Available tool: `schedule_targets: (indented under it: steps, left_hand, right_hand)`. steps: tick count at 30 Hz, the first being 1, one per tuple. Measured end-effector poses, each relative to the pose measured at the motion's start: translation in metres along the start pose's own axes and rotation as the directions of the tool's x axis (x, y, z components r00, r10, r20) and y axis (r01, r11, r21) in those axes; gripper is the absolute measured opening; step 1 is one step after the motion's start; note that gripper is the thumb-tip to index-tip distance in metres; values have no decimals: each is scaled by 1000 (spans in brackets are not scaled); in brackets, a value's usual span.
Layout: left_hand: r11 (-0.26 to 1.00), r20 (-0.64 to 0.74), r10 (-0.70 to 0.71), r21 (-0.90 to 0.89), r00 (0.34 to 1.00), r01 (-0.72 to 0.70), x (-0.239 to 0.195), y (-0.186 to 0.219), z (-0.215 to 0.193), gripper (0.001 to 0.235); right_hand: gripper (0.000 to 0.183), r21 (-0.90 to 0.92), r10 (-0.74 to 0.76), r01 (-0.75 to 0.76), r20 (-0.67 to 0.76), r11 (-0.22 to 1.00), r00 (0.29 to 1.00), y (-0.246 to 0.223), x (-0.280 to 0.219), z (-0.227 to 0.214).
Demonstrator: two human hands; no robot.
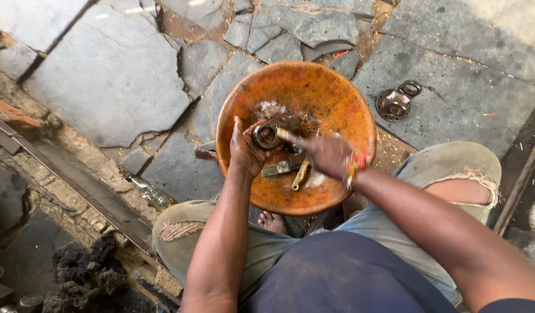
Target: The person scrubs a metal part in a bowl using a brush and liquid, then pours more liquid from a bottle onto the part. Finally, the person wipes the metal part dry with a cloth.
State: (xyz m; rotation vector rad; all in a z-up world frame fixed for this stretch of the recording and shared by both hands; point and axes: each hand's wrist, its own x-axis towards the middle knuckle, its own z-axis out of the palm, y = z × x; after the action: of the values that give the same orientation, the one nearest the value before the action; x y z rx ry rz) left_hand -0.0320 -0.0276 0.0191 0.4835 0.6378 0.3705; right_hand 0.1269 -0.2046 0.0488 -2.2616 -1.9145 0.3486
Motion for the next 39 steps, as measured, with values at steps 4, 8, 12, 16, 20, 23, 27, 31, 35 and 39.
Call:
schedule_targets:
  steps: [4,8,12,16,20,23,27,31,35,39]
  left_hand:
    - [996,-177,-10,82,984,25,0,-3,8,70]
    - [980,-198,50,197,979,-10,-4,-18,11,43]
    - [981,-159,116,172,981,-88,2,-33,0,33]
    - [968,-66,121,229,990,-103,2,-50,-8,32]
    - [971,-67,92,225,993,-75,4,-52,-1,32]
    - [981,-115,78,185,990,-56,2,-46,1,32]
    - [977,-154,131,187,979,-102,9,-49,-11,31]
    - [972,-109,135,208,985,-110,17,-55,-16,31]
    - [981,-116,91,183,989,-69,6,-46,-10,29]
    - [977,-139,166,159,976,-144,6,-35,-2,35]
  right_hand:
    - [62,-148,-219,224,51,963,975,-6,32,-33]
    - [32,-360,-303,326,122,874,945,-19,62,-31]
    - [38,-172,-74,151,386,974,920,-27,67,-13]
    - [28,433,-21,-379,681,818,732,-6,71,-5]
    - [32,363,-245,158,209,918,947,-2,39,-2]
    - [28,-184,-182,203,124,962,975,-7,33,-11]
    - [43,350,-82,-23,282,936,956,-15,30,-6]
    - [48,590,40,-449,576,671,817,-20,20,-27]
    - [49,-223,-33,73,182,972,983,-18,19,-37]
    - [47,134,37,-49,94,990,995,-30,3,-15]
